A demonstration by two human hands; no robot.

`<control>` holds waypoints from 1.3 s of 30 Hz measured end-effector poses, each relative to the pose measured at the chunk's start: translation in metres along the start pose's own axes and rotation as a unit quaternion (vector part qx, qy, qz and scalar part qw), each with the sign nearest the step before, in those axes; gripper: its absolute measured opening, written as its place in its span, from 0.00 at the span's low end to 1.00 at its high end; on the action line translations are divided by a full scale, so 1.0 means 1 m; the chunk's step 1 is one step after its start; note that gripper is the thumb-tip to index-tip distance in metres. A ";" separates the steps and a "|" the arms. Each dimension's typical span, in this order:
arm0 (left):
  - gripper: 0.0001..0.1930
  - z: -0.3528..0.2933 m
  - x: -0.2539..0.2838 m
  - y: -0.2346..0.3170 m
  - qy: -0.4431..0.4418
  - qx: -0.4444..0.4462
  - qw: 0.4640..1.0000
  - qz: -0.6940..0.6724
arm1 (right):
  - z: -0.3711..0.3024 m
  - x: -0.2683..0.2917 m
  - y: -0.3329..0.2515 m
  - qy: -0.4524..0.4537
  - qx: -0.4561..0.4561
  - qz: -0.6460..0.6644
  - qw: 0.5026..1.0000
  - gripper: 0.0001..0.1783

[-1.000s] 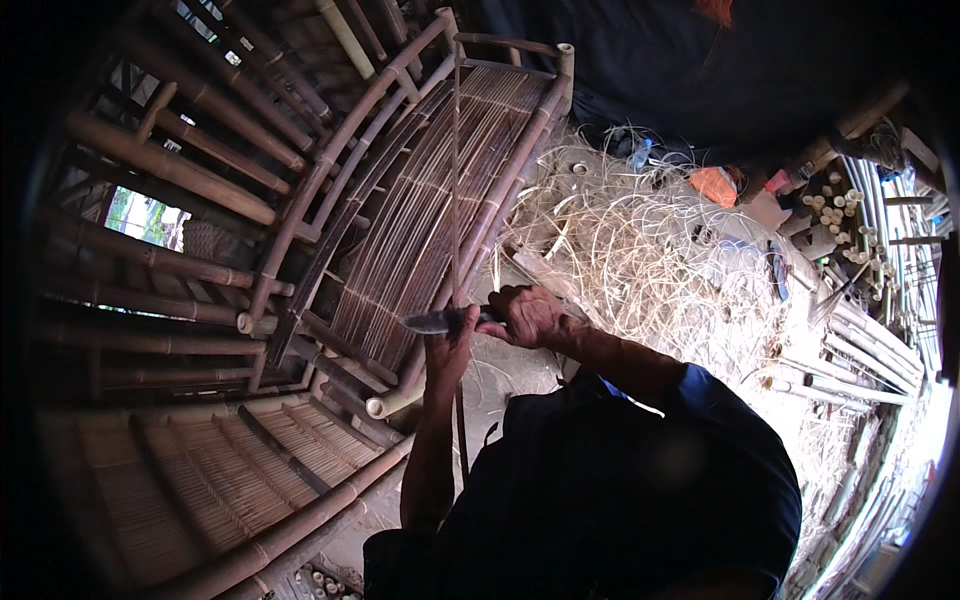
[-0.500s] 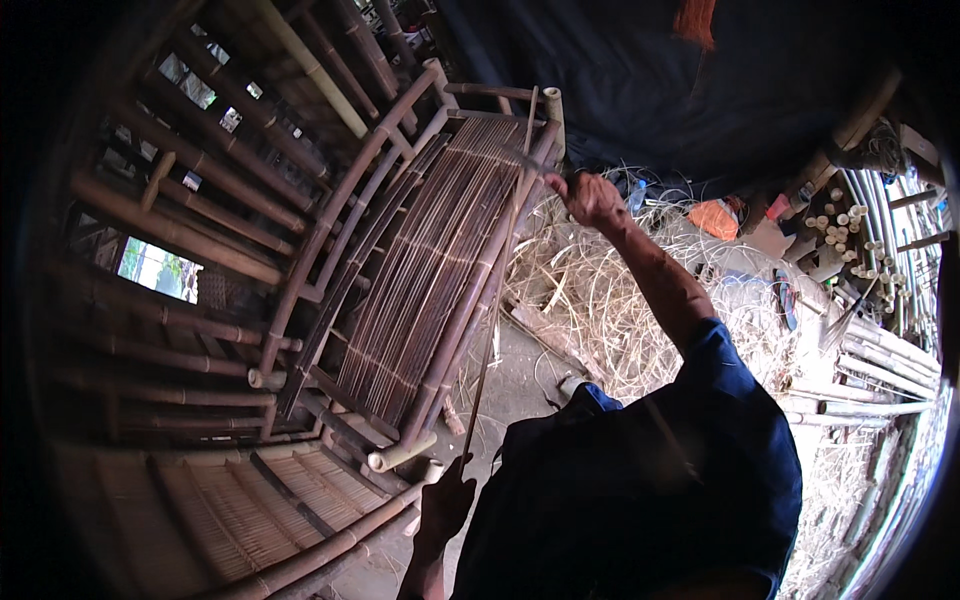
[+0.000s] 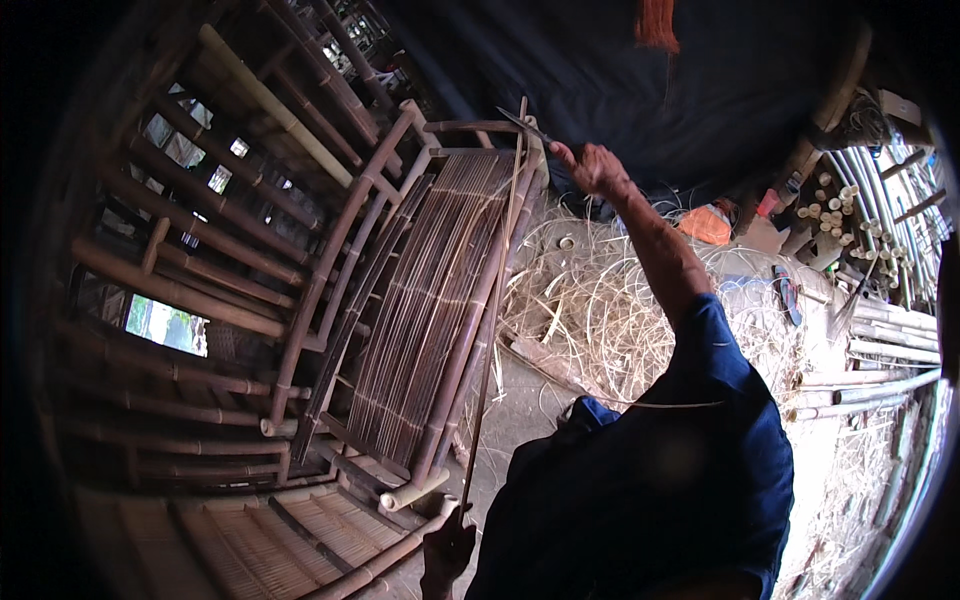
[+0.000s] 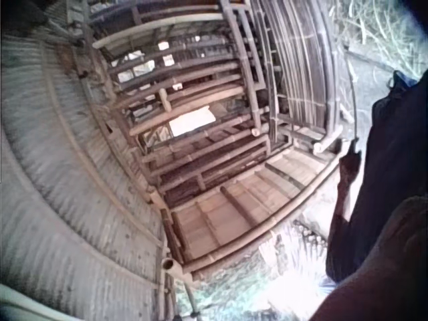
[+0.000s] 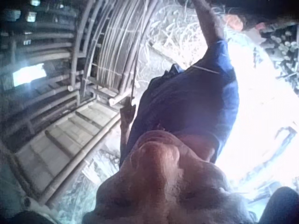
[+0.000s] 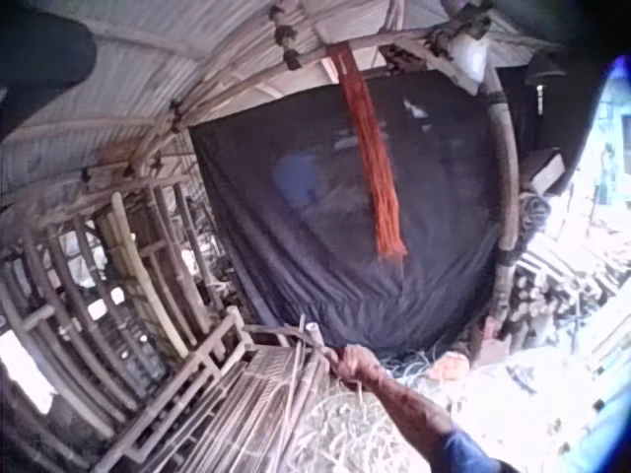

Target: The person weaves thin bamboo strips into a mat using a knife to split and trim the strips. They repeatedly insert strips into a bamboo frame, tighten them with the knife, and trim excess material, continuing the weaving process throughout the clip.

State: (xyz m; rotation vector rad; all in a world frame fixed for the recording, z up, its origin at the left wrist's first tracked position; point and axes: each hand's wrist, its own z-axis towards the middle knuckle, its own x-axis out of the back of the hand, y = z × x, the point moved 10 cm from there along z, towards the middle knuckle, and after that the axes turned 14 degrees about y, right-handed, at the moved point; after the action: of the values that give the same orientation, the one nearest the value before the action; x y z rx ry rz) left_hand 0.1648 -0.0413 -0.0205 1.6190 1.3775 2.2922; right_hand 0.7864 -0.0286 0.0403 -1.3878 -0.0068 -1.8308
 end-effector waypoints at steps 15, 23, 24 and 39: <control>0.35 0.058 0.014 0.013 0.112 -0.060 0.992 0.005 | -0.090 0.005 -0.024 0.185 0.087 0.102 0.974 0.41; 0.47 0.186 -0.003 0.018 0.110 -0.006 0.939 -0.326 | -0.318 -0.014 -0.197 -0.131 0.219 0.221 0.941 0.34; 0.47 0.190 -0.012 0.003 0.092 0.075 0.944 -0.309 | -0.328 -0.004 -0.209 -0.127 0.244 0.269 0.923 0.32; 0.39 0.052 0.027 0.024 0.018 0.034 0.991 -0.126 | -0.127 -0.023 -0.103 -0.095 -0.012 0.131 0.987 0.50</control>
State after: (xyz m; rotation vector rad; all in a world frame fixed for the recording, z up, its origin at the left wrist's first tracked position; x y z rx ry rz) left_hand 0.2025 -0.0103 0.0188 1.3353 1.5810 2.1622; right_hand 0.6248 -0.0049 0.0181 -1.5008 0.0953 -1.4832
